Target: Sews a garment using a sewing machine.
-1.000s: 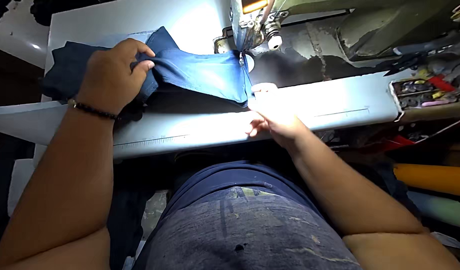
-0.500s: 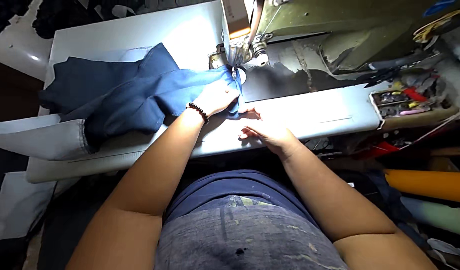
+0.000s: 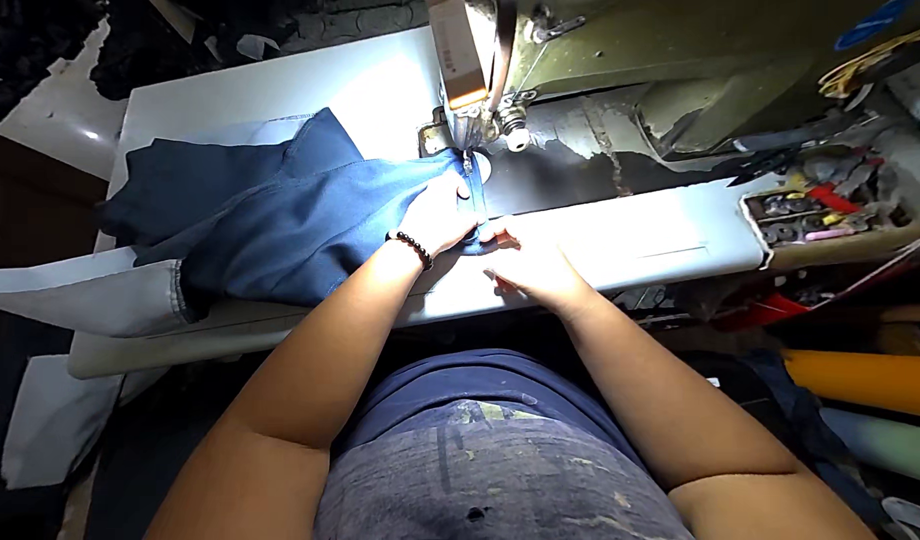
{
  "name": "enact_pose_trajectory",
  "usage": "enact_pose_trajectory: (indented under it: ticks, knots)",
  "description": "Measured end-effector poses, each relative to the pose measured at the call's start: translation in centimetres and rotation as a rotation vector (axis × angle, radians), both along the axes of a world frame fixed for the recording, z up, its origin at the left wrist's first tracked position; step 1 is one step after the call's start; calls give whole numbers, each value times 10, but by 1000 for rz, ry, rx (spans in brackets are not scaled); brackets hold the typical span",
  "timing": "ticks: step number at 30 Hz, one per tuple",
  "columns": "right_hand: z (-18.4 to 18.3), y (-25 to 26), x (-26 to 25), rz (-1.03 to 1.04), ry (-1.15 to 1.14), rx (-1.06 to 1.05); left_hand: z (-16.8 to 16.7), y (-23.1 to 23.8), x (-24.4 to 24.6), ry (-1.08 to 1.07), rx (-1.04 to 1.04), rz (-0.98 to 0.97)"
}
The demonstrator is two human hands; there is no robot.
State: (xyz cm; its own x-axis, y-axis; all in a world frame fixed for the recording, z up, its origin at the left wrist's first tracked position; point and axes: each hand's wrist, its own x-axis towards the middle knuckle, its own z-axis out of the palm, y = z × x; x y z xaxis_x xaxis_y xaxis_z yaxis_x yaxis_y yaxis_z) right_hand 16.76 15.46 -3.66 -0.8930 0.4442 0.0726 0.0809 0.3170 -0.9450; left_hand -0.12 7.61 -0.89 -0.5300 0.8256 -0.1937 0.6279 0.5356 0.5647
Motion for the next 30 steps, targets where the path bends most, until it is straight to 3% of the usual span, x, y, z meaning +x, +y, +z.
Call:
enact_pose_trajectory:
  ticks: [3, 9, 14, 17, 20, 25, 30]
  knots:
    - [-10, 3, -5, -19, 69, 502, -5, -4, 3, 63, 55, -33]
    - [-23, 9, -8, -5, 189, 825, -23, -15, 8, 192, 212, -72]
    - [-34, 13, -6, -32, 342, 804, -36, -34, 10, 307, 450, -264]
    - [-33, 14, -5, -34, 379, 790, -38, -45, 9, 545, 607, -479]
    - [-32, 16, -5, -47, 438, 747, -37, -42, 7, 756, 693, -548]
    - [-33, 20, -7, -59, 486, 666, -19, -8, 3, 768, 485, -546]
    - [-31, 20, -8, -55, 478, 666, -23, 3, 4, 763, 411, -528]
